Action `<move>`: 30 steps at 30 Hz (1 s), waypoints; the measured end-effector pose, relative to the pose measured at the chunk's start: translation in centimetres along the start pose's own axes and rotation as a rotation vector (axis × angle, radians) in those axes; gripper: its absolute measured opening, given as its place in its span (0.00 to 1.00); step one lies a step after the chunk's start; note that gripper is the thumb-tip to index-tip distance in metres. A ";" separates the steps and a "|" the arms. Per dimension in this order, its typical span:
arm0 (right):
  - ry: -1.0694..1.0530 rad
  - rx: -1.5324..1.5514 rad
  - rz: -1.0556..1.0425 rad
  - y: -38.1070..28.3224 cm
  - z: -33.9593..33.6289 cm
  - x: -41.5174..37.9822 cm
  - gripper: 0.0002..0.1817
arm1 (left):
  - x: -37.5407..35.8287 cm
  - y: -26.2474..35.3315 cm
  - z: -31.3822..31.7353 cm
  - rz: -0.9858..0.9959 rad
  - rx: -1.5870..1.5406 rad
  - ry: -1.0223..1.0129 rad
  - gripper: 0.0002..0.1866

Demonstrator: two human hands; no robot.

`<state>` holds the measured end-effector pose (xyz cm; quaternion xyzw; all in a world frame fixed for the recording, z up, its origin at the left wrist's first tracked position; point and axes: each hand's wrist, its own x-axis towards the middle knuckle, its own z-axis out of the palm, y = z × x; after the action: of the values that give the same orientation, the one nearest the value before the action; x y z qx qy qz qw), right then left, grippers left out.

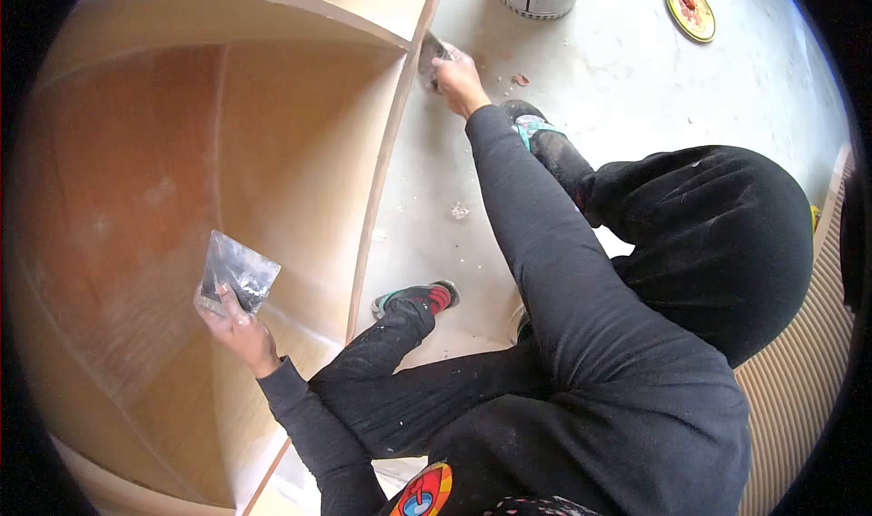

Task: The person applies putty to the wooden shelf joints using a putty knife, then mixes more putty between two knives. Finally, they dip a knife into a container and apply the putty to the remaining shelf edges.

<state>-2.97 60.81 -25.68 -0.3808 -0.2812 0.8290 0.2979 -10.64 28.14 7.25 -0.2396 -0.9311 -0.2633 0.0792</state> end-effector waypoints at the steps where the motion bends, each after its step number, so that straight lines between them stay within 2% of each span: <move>1: 0.036 -0.012 -0.012 -0.3 0.1 0.4 0.20 | -0.1 -0.2 0.0 -0.003 0.002 0.001 0.18; 3: 0.079 -0.018 -0.025 -1.2 0.5 1.4 0.22 | 0.2 -0.2 0.0 -0.035 -0.099 -0.023 0.18; 6: 0.054 -0.009 0.040 -2.4 1.9 2.8 0.26 | 0.3 0.8 -0.2 -0.021 -0.040 -0.030 0.19; 8: 0.178 -0.113 -0.080 -2.2 3.5 3.0 0.27 | 0.4 0.6 -0.2 -0.037 -0.059 -0.027 0.19; 9: 0.266 -0.160 -0.183 -3.7 5.1 0.3 0.26 | 0.3 0.5 -0.1 -0.053 -0.082 -0.027 0.18; 10: 0.247 -0.337 -0.281 -2.4 4.7 0.6 0.27 | 0.3 0.7 -0.1 -0.051 -0.084 -0.027 0.18; 14: 0.043 -0.131 -0.092 -1.1 0.7 1.0 0.25 | 0.5 0.8 -0.3 -0.027 -0.085 -0.054 0.18; 15: 0.106 -0.094 -0.087 -1.1 0.6 1.3 0.25 | 0.5 0.4 -0.3 -0.031 -0.125 -0.054 0.18; 18: 0.072 -0.144 -0.105 -1.5 0.6 2.1 0.28 | 0.3 -0.5 -0.2 -0.029 -0.098 -0.024 0.19; 19: 0.105 -0.063 -0.024 -1.7 1.2 2.2 0.26 | 0.4 -0.8 -0.2 -0.029 -0.105 -0.022 0.19; 20: 0.104 -0.068 -0.029 -2.4 2.1 2.1 0.26 | 0.4 -0.9 -0.1 -0.009 -0.094 -0.025 0.19; 22: 0.171 -0.069 -0.104 -3.3 3.9 1.9 0.25 | 0.5 -0.5 -0.2 0.011 -0.074 -0.032 0.19; 24: 0.226 -0.142 -0.147 -2.3 5.1 1.8 0.25 | 0.2 0.5 -0.3 -0.073 -0.109 -0.050 0.20; 26: 0.271 -0.453 -0.507 -1.5 5.2 1.4 0.28 | 0.3 0.7 -0.3 -0.054 -0.100 -0.057 0.20; 27: 0.117 -0.277 -0.242 -1.8 4.0 0.9 0.28 | 0.5 0.8 -0.3 -0.036 -0.089 -0.062 0.21; 28: 0.118 -0.277 -0.242 -2.2 3.1 0.5 0.28 | 0.6 0.7 -0.3 -0.036 -0.090 -0.062 0.21; 30: 0.084 -0.097 -0.039 -2.8 1.5 -0.2 0.30 | 0.6 0.5 -0.3 -0.019 -0.125 -0.067 0.21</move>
<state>-3.32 62.19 -22.84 -0.4237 -0.3158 0.7917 0.3066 -10.93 28.57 7.86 -0.2440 -0.9172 -0.3135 0.0303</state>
